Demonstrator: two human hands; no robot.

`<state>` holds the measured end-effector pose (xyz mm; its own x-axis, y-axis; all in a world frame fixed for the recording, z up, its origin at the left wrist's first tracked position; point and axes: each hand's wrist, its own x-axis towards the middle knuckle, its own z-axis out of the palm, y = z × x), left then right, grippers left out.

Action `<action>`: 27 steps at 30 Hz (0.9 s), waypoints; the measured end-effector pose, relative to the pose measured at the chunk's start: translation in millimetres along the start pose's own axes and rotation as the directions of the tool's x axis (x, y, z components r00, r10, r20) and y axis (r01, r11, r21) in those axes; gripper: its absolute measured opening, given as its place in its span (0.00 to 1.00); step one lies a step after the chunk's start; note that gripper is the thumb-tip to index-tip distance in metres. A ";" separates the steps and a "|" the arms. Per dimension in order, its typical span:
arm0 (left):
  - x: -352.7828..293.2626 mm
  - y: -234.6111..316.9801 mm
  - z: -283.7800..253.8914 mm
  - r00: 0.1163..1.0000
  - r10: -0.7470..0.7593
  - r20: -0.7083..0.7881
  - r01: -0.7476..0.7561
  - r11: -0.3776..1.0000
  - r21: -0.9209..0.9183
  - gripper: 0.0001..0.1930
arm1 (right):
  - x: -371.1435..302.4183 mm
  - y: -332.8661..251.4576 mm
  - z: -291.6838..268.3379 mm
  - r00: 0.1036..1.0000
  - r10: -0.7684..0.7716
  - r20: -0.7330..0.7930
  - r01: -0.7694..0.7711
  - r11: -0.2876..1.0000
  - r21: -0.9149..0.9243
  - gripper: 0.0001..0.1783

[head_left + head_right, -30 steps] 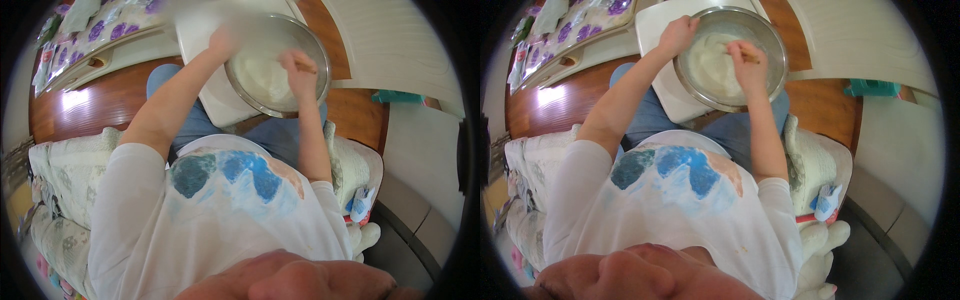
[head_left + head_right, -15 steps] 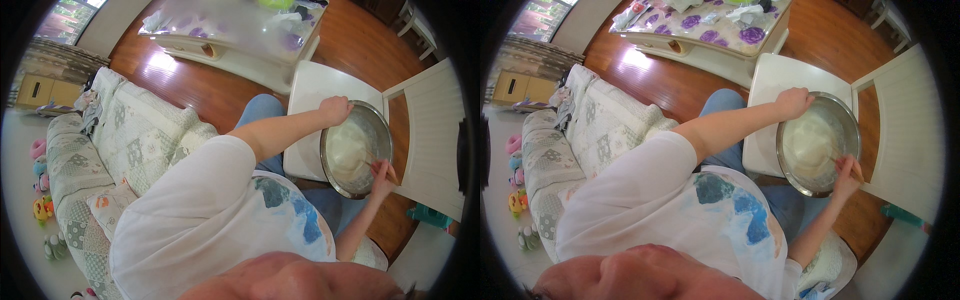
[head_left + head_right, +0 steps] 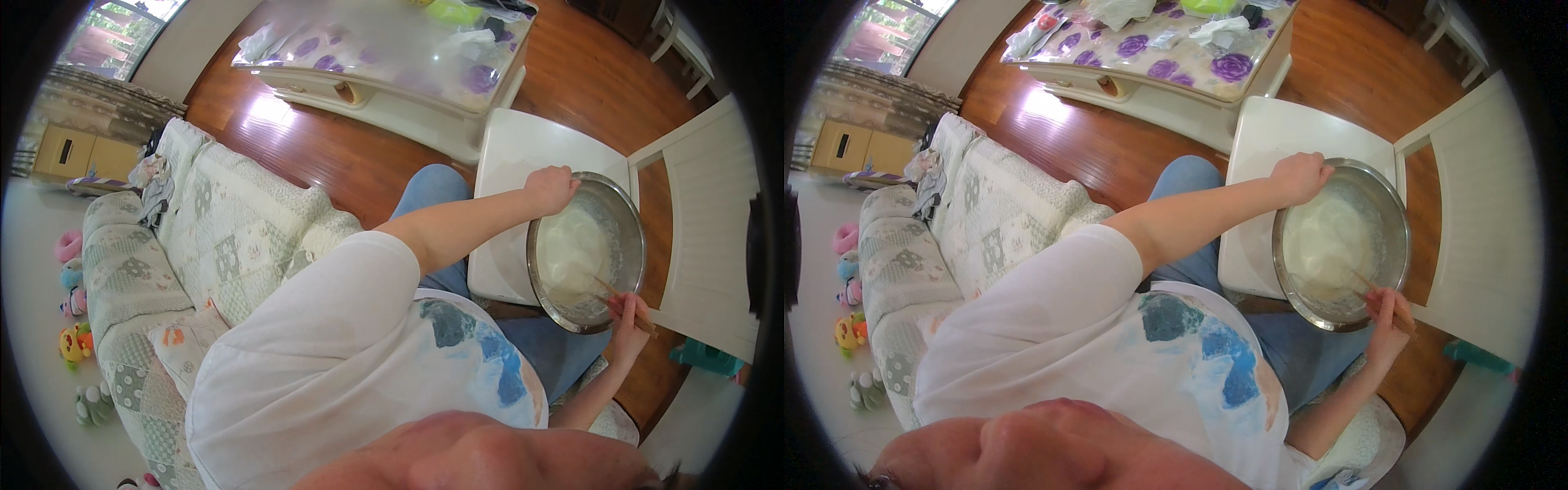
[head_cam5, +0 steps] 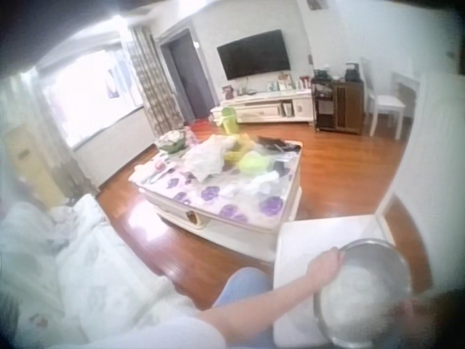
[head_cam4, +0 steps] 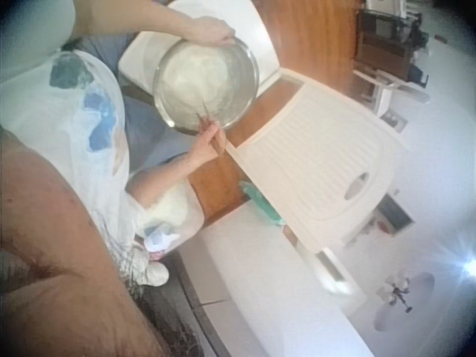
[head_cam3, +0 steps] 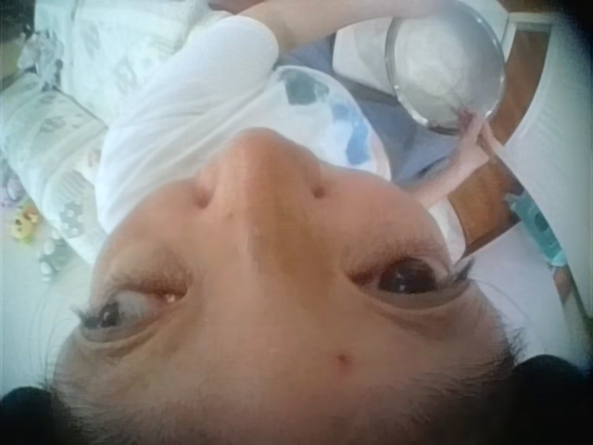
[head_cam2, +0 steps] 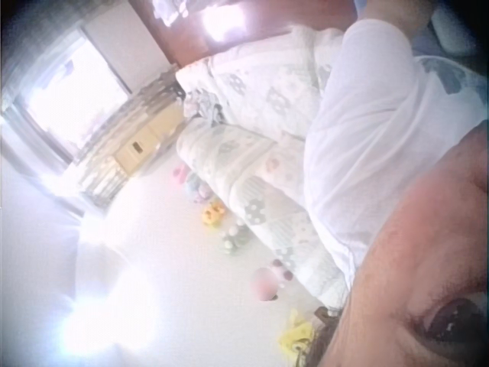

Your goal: The person sits on the floor and stirs a white mixture in a metal bowl using chopsticks. They hold the bowl steady with one hand while mixing with the other, occasionally pausing to adjust the bowl's position.

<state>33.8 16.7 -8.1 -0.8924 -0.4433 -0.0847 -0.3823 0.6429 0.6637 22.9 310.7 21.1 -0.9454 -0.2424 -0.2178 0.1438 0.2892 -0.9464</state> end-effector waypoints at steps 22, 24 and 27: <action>2.3 1.1 2.9 1.000 -0.001 -0.007 0.001 1.000 -0.006 0.19 | 26.8 14.8 30.2 0.979 -0.167 -0.117 0.172 0.984 0.038 0.10; 2.2 0.5 1.9 1.000 -0.012 -0.025 0.012 1.000 -0.016 0.19 | 36.6 10.8 60.7 0.978 -0.198 -0.069 0.204 0.975 0.083 0.10; 3.0 -1.3 3.2 1.000 -0.001 0.028 0.001 1.000 -0.007 0.21 | 25.1 0.9 92.1 0.946 -0.286 0.150 0.271 0.956 0.115 0.09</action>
<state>30.9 16.5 -11.5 -0.8983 -0.4265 -0.1062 -0.3819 0.6380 0.6686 26.2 219.6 -7.2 -0.8921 -0.4509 0.0291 -0.0848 0.1039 -0.9910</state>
